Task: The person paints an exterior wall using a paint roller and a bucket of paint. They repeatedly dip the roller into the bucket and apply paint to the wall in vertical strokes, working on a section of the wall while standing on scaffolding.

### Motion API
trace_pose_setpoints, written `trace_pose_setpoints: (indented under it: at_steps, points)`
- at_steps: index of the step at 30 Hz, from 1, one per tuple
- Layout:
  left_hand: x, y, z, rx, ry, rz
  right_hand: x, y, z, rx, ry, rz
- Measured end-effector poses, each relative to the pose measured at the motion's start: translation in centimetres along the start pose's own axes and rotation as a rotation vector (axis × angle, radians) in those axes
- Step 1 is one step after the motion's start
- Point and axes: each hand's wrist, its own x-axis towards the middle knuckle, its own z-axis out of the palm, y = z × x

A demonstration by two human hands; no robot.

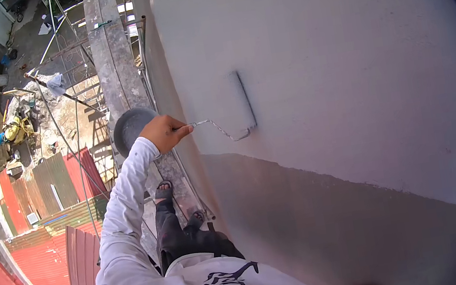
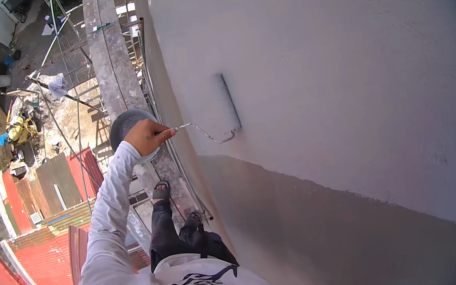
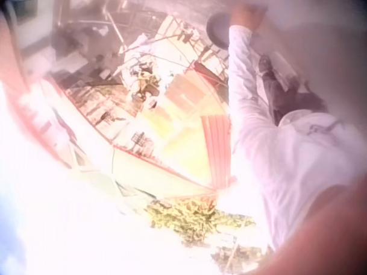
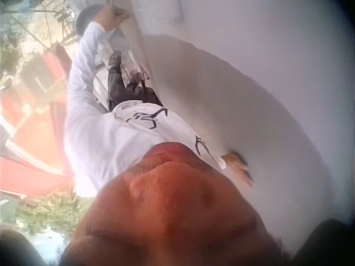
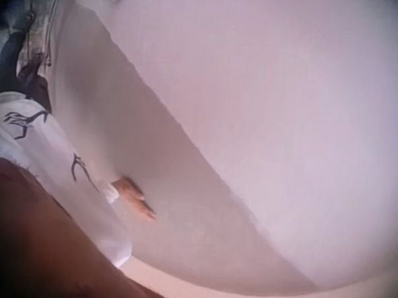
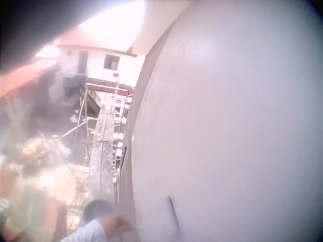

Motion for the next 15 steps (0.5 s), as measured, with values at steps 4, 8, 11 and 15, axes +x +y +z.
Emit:
trace_pose_setpoints:
  at_steps: [4,8,11,15]
  points:
    - [3.1,-3.4,3.7,0.166,-0.061,-0.165,-1.6,-1.6,0.6,0.023,-0.013,-0.058]
    - [7.0,-7.9,8.7,0.289,-0.088,-0.324,-3.4,-3.6,1.4,0.056,-0.017,-0.116]
    - [10.0,-12.2,13.6,0.334,-0.084,-0.434,-5.1,-5.2,1.9,0.086,-0.022,-0.154]
    - [15.1,-19.5,20.9,0.371,-0.063,-0.493,-8.1,-7.9,3.0,0.118,-0.021,-0.202]
